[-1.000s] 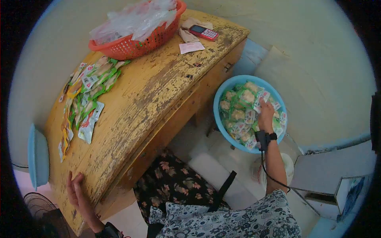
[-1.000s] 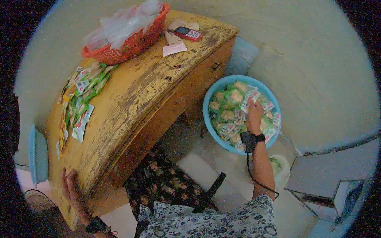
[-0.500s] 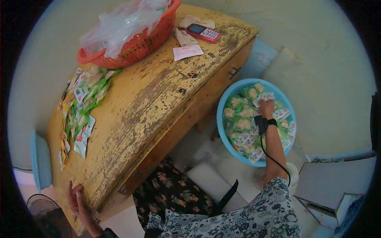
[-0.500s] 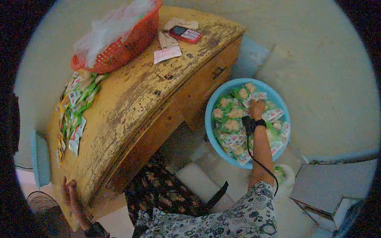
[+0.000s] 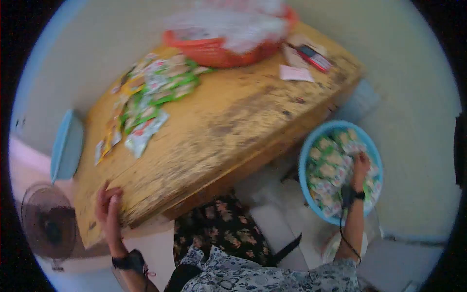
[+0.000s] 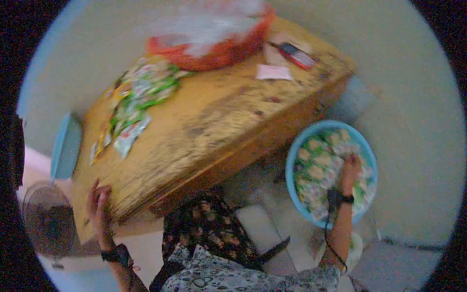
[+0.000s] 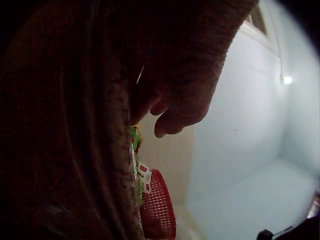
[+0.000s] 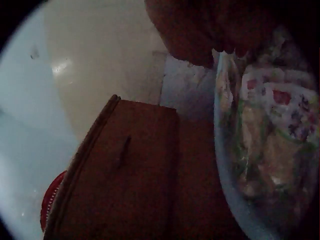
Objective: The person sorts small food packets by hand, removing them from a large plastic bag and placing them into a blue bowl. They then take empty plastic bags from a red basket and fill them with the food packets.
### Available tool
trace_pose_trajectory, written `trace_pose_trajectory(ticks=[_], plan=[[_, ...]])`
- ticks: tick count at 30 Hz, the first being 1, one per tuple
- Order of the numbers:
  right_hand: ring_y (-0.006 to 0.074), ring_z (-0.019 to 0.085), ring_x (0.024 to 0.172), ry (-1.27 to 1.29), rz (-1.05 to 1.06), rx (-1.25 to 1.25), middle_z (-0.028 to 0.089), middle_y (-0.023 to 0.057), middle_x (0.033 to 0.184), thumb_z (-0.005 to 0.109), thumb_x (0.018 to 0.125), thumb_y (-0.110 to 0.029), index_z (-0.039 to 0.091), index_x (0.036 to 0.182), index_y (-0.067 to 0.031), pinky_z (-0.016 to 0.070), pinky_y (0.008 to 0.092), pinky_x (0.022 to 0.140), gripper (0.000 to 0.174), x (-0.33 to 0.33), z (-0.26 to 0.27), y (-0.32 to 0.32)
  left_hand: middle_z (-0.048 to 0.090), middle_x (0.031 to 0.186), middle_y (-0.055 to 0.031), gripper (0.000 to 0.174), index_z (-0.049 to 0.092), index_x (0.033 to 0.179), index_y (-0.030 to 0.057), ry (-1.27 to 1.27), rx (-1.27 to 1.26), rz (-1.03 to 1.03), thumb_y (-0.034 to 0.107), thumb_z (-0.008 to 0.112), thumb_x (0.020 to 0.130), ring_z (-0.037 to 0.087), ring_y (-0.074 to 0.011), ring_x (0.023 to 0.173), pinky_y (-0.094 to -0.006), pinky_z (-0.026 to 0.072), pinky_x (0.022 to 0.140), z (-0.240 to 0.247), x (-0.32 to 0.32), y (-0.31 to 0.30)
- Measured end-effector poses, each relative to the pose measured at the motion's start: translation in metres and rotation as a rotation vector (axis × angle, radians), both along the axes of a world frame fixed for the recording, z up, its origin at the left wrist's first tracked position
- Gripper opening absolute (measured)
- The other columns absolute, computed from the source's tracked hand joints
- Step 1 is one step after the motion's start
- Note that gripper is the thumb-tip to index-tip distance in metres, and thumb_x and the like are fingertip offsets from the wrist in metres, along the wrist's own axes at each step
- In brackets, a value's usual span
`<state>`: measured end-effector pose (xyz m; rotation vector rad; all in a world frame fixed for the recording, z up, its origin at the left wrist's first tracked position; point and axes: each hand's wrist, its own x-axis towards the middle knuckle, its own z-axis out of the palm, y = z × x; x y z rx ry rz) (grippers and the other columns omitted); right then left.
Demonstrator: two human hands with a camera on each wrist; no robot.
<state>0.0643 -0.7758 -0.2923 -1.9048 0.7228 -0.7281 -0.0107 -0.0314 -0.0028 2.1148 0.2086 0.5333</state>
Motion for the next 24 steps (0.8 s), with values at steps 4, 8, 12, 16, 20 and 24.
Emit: trace_pose_trajectory(ticks=[4, 8, 12, 16, 20, 24], plan=[[0.0221, 0.063, 0.116, -0.209, 0.017, 0.177, 0.068, 0.0129, 0.125, 0.062, 0.101, -0.015, 0.064, 0.125, 0.0010, 0.0487, 0.0371, 0.101, 0.029, -0.016, 0.035, 0.050, 0.071, 0.111, -0.0085, 0.046, 0.056, 0.141, -0.0017, 0.012, -0.055, -0.073, 0.010, 0.064, 0.098, 0.064, -0.0168, 0.110, -0.0338, 0.0476, 0.103, -0.002, -0.001, 0.009], [0.0203, 0.065, 0.111, -0.301, 0.151, 0.162, 0.069, 0.0119, 0.122, 0.057, 0.103, -0.008, 0.064, 0.122, 0.0006, 0.0520, 0.0350, 0.095, 0.022, -0.009, 0.104, 0.143, 0.072, 0.108, -0.0077, 0.047, 0.056, 0.142, -0.0003, 0.010, -0.134, -0.095, 0.009, 0.066, 0.097, 0.065, -0.0159, 0.109, -0.0334, 0.0490, 0.100, -0.001, 0.000, 0.007], [0.0206, 0.068, 0.106, -0.397, 0.327, 0.052, 0.070, 0.0115, 0.119, 0.055, 0.103, -0.003, 0.065, 0.119, -0.0002, 0.0554, 0.0330, 0.089, 0.019, -0.006, 0.177, 0.247, 0.073, 0.107, -0.0068, 0.047, 0.057, 0.141, -0.0004, -0.013, -0.157, -0.140, 0.010, 0.068, 0.096, 0.066, -0.0151, 0.108, -0.0327, 0.0508, 0.098, -0.004, -0.002, 0.015], [0.0253, 0.069, 0.106, -0.583, 0.523, -0.129, 0.071, 0.0129, 0.119, 0.059, 0.099, 0.000, 0.066, 0.112, -0.0018, 0.0557, 0.0373, 0.090, 0.014, 0.004, 0.220, 0.327, 0.074, 0.106, -0.0066, 0.044, 0.060, 0.137, -0.0009, 0.039, -0.156, -0.162, 0.013, 0.070, 0.096, 0.066, -0.0139, 0.104, -0.0326, 0.0517, 0.096, 0.006, -0.001, 0.017], [0.0316, 0.069, 0.103, -0.741, 0.702, -0.377, 0.072, 0.0153, 0.114, 0.062, 0.094, 0.002, 0.066, 0.107, -0.0019, 0.0551, 0.0410, 0.091, 0.014, 0.016, 0.267, 0.391, 0.074, 0.104, -0.0060, 0.043, 0.061, 0.136, 0.0001, 0.188, -0.054, -0.274, 0.016, 0.071, 0.097, 0.067, -0.0139, 0.101, -0.0324, 0.0526, 0.094, 0.029, 0.011, 0.030], [0.0328, 0.068, 0.104, -0.726, 0.767, -0.453, 0.072, 0.0138, 0.111, 0.066, 0.090, -0.001, 0.067, 0.106, -0.0041, 0.0551, 0.0423, 0.091, 0.016, 0.036, 0.254, 0.429, 0.073, 0.107, -0.0061, 0.042, 0.062, 0.135, 0.0029, 0.239, -0.038, -0.375, 0.019, 0.071, 0.097, 0.068, -0.0149, 0.102, -0.0327, 0.0528, 0.093, 0.064, 0.041, 0.007]])
